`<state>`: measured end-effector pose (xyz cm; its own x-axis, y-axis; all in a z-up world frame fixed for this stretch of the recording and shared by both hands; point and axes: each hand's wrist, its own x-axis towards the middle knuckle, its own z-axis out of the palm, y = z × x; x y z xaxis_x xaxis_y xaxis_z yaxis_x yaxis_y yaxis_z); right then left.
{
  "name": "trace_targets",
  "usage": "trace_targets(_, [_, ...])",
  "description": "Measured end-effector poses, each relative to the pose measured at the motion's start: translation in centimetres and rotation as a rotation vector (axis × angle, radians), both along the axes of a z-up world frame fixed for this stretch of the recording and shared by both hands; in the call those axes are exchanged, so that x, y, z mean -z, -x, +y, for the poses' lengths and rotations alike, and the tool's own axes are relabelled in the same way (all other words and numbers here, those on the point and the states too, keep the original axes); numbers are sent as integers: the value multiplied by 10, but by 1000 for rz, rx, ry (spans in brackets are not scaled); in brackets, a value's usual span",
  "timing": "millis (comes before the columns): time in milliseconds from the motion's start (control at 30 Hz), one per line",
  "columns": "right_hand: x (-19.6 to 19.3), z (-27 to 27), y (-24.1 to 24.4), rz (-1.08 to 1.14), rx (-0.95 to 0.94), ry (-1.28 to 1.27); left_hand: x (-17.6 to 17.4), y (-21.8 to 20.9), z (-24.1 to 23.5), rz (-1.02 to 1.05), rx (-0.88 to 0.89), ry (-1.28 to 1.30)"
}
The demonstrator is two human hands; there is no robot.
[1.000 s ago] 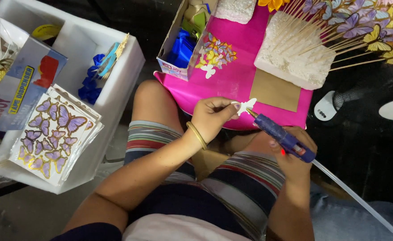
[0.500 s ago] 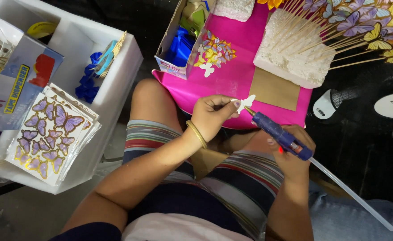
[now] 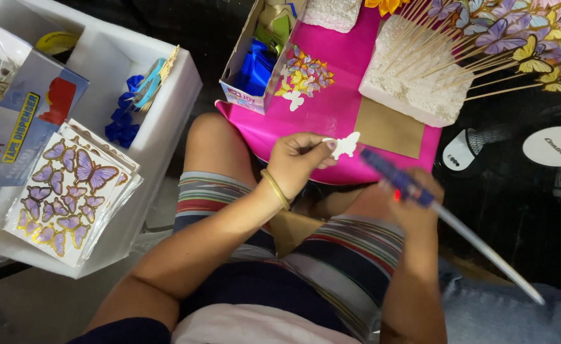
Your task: Gluing decorative paper butterflies onto wooden sticks using a hot glue gun to create floral picks.
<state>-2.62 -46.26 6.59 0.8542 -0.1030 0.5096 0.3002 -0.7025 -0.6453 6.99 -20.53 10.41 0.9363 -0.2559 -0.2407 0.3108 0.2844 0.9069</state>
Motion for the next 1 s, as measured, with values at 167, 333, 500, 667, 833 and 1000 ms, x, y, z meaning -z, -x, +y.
trace_targets(167, [86, -68, -67, 205, 228, -110, 24, 1, 32, 60, -24, -30])
trace_targets(333, [71, -32, -100, 391, 331, -176, 71, 7, 89, 114, -77, -103])
trace_targets(500, [78, -32, -104, 434, 378, -105, 137, 17, 138, 174, -147, -131])
trace_targets(667, [53, -16, -87, 474, 349, 93, 176, 20, 156, 150, -145, -72])
trace_targets(833, [94, -51, -34, 744, 480, 417, 189, 22, 150, 155, -170, 40])
trace_targets(1000, [-4, 91, -66, 471, 360, 497, 199, 20, 148, 148, -144, 154])
